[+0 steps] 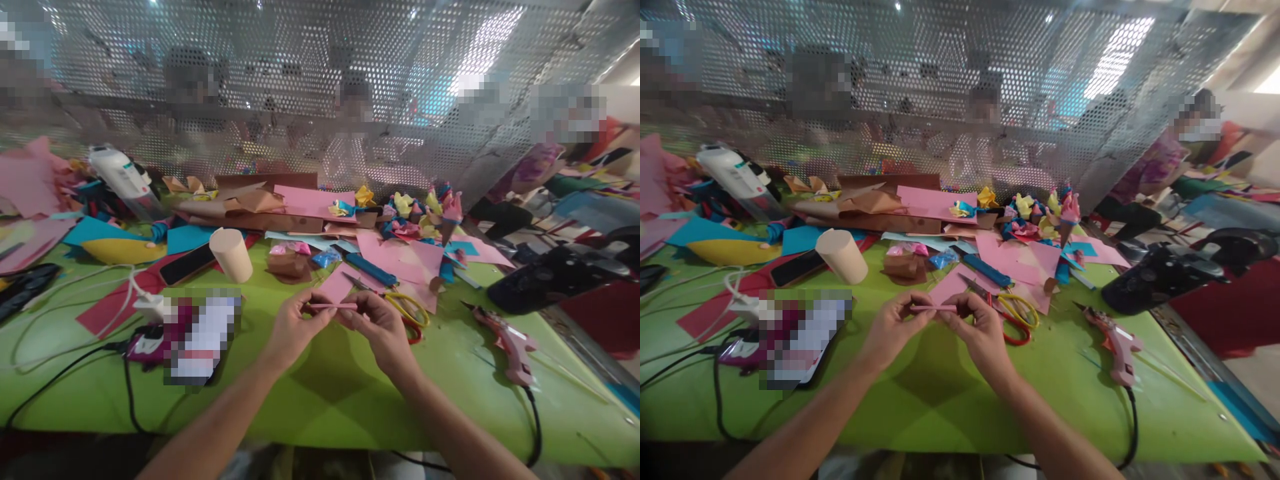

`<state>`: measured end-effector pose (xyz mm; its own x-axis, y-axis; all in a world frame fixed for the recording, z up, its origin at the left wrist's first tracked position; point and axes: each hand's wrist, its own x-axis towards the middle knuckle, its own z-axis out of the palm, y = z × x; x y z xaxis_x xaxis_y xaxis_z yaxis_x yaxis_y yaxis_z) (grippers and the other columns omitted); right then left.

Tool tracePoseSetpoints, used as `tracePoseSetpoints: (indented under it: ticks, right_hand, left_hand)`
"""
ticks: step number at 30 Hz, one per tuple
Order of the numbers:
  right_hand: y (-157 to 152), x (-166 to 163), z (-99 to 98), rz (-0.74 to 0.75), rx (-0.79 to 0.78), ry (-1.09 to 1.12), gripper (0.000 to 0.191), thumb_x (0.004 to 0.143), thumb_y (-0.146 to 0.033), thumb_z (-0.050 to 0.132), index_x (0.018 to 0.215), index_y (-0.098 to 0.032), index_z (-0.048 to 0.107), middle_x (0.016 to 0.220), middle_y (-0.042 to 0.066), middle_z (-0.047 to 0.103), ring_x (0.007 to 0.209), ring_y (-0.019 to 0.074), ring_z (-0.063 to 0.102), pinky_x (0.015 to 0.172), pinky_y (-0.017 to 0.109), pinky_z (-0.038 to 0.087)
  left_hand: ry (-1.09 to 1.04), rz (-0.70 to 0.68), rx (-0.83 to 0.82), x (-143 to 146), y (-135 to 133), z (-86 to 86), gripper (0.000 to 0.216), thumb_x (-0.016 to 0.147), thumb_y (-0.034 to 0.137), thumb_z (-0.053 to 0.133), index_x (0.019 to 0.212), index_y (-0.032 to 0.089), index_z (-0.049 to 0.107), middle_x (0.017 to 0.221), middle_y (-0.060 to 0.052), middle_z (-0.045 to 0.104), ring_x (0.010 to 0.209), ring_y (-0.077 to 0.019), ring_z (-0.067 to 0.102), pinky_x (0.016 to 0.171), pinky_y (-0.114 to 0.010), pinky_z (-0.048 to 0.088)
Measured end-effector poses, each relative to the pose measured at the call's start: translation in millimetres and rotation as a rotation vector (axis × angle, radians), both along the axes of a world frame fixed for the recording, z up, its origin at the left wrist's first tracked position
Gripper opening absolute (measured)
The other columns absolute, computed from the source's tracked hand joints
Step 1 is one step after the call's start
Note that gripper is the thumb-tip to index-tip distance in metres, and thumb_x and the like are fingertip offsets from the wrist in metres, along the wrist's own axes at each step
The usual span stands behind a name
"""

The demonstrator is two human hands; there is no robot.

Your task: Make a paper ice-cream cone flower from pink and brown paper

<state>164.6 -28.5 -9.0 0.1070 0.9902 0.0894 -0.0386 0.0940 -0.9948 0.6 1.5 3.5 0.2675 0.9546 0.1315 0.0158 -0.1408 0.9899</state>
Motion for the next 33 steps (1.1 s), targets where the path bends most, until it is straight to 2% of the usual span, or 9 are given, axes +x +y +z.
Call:
tracePoseSetpoints:
  ticks: [3,12,21,29,33]
  right_hand:
    - [0.1,-0.6,0.3,-0.013,0.014,-0.001,0.031,0.071,-0.048,0.080,0.076,-0.020,0.068,0.072,0.001,0.062,0.067,0.0157,0.053,0.063,0.029,0.046]
    - [-1.6,-1.6,1.7,0.010,0.017,0.030,0.027,0.072,-0.043,0.081,0.080,-0.020,0.069,0.076,0.001,0.064,0.068,0.0148,0.052,0.061,0.027,0.042]
    - [-1.3,-3.5,0.2,0.006,0.027,0.059,0.029,0.076,-0.046,0.078,0.077,-0.019,0.066,0.070,0.000,0.060,0.061,0.0124,0.048,0.053,0.024,0.039]
    - [-0.3,-2.4,0.1,0.008,0.007,0.021,0.029,0.073,-0.044,0.080,0.085,-0.020,0.070,0.079,0.003,0.065,0.068,0.0154,0.053,0.059,0.027,0.041]
    - [0.7,-2.4,-4.1,0.029,0.021,0.041,0.026,0.075,-0.043,0.079,0.078,-0.020,0.067,0.073,0.001,0.062,0.065,0.0143,0.052,0.058,0.027,0.041]
  left_hand:
    - [0.020,-0.004,-0.001,0.7,0.1,1.5,0.010,0.076,0.026,0.067,0.078,0.016,0.066,0.075,-0.001,0.066,0.070,-0.0135,0.057,0.065,-0.023,0.044]
    - [0.043,-0.021,0.030,1.1,-0.1,3.0,0.008,0.078,0.026,0.065,0.077,0.017,0.066,0.077,-0.002,0.067,0.075,-0.0153,0.058,0.070,-0.025,0.044]
    - [0.058,-0.017,0.017,1.8,-1.0,5.2,0.010,0.077,0.027,0.065,0.078,0.017,0.066,0.076,-0.002,0.066,0.073,-0.0146,0.058,0.068,-0.024,0.045]
    - [0.041,-0.022,0.019,0.6,-2.0,5.7,0.008,0.079,0.025,0.064,0.079,0.017,0.067,0.079,-0.002,0.069,0.077,-0.0156,0.061,0.072,-0.025,0.046]
    - [0.052,-0.018,0.023,0.7,-2.3,6.8,0.007,0.078,0.024,0.063,0.077,0.017,0.066,0.076,-0.001,0.067,0.074,-0.0146,0.059,0.068,-0.024,0.045]
